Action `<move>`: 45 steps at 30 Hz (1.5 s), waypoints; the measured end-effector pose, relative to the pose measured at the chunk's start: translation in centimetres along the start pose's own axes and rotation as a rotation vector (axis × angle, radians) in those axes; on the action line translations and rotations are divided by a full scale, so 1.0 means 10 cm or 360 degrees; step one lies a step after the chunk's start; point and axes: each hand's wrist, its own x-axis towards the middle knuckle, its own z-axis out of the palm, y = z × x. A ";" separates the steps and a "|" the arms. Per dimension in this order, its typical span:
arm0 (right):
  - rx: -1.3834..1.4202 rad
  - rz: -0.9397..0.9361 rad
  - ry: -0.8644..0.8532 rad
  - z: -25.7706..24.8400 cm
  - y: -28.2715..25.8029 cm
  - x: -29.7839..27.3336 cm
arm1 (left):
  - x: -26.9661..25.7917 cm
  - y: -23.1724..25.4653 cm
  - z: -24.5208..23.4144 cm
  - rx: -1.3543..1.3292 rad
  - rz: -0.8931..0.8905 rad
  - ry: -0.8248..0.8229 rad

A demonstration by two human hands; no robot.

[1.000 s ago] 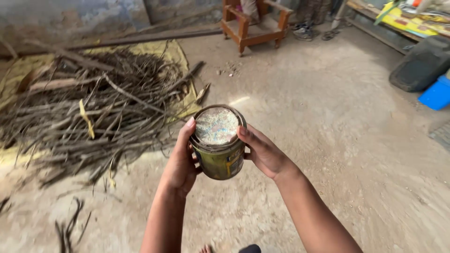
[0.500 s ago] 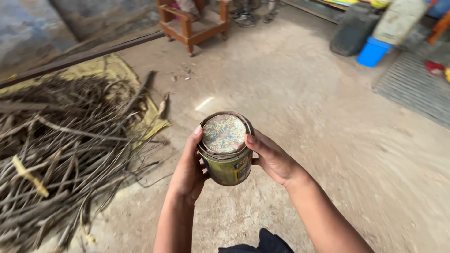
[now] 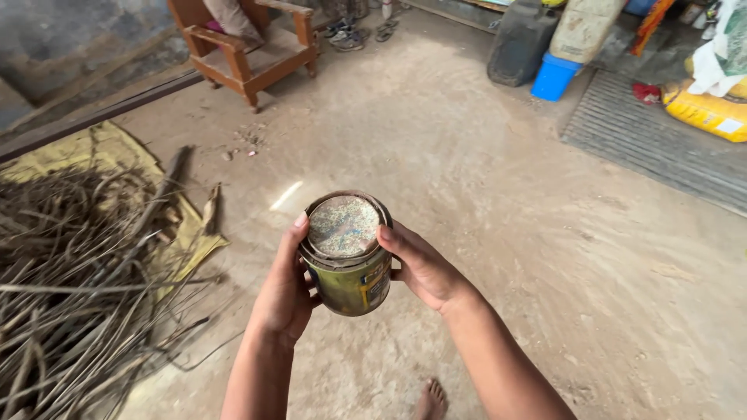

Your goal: Use a wrench on a canister and then open a tin can.

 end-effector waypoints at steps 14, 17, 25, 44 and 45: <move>-0.0011 -0.0086 0.0120 -2.08 -0.71 0.35 | 1.16 0.06 1.90 0.0038 -0.0040 -0.0161; 0.0024 -0.0073 0.0125 -2.31 -0.74 0.45 | 1.36 0.05 2.07 0.0060 -0.0058 -0.0163; -0.0009 -0.0087 0.0188 -2.73 -0.83 0.93 | 1.99 0.18 2.30 0.0072 -0.0031 -0.0194; -0.0044 -0.0296 0.0514 -3.39 -1.39 3.12 | 4.57 1.41 2.59 0.0252 -0.0024 -0.0481; -0.0053 -0.0286 0.0538 -3.43 -1.39 3.19 | 4.68 1.43 2.62 0.0248 -0.0034 -0.0476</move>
